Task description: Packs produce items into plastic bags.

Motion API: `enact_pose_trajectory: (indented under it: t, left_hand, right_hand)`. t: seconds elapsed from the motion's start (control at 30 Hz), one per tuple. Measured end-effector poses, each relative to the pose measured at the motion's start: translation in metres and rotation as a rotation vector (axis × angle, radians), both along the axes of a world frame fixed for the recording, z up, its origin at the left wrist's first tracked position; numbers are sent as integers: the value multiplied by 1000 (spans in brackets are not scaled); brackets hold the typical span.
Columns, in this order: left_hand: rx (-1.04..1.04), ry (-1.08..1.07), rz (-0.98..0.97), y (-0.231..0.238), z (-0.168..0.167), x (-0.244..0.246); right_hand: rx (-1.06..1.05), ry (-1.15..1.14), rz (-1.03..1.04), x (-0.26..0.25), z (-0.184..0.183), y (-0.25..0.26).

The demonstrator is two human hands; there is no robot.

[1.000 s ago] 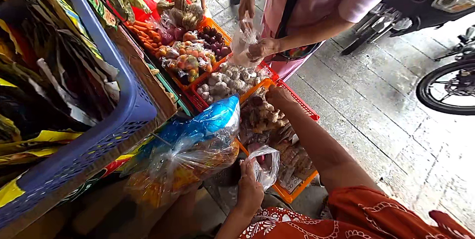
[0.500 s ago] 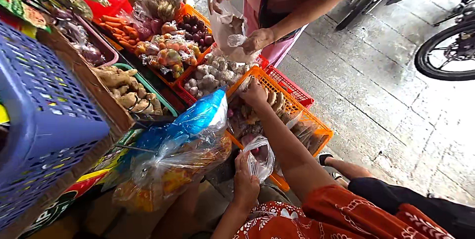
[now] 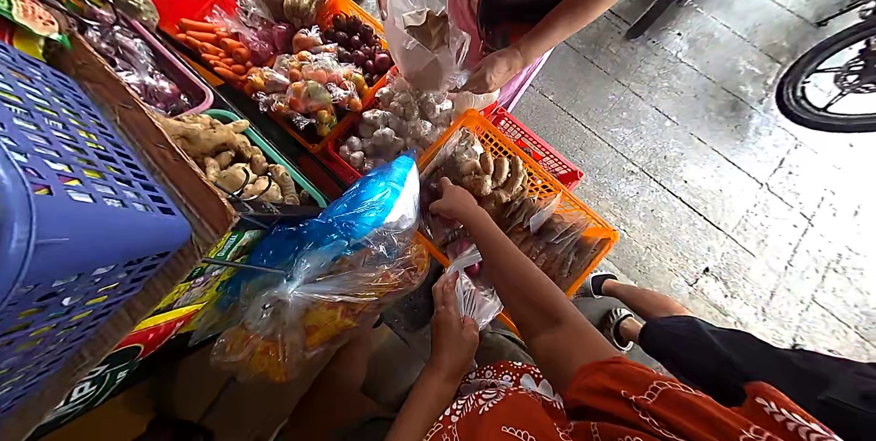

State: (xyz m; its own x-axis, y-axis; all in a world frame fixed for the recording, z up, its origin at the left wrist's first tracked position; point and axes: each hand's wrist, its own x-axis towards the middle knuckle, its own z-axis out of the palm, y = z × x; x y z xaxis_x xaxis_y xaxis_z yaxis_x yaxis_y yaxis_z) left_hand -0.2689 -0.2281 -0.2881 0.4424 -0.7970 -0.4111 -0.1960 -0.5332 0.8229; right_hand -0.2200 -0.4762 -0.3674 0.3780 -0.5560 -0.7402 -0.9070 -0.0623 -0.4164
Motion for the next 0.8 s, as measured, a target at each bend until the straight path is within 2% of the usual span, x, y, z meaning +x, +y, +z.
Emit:
enact_pose_trajectory:
  t: [0.07,0.17,0.37,0.53,0.6,0.7,0.73,0.8]
  left_hand:
    - [15,17,-4,1,-2,-1]
    - [50,40,-32,1,-2,-5]
    - [49,-42,-3,7,-9,-11]
    - [25,-61,-18,8,-3,-12]
    - [28,-23,-43,6,0,-8]
    - [31,6,-58,0,6,-2]
    - [26,1,-61,-4,7,0]
    - [20,-23,-62,-10,9,2]
  right_hand:
    - [43,-60,-120,-1,-16,12]
    - [90,-21,-221,12,-31,25]
    - [21,53,-346,47,-28,48]
    - [5,39,-343,43,-23,50]
    - [63,-47,-328,31,-21,39]
    - [230,-340,-391,-3,-23,15]
    - [291,-445,-431,-18,-17,8]
    - [408,-631,-485,-57,18,0]
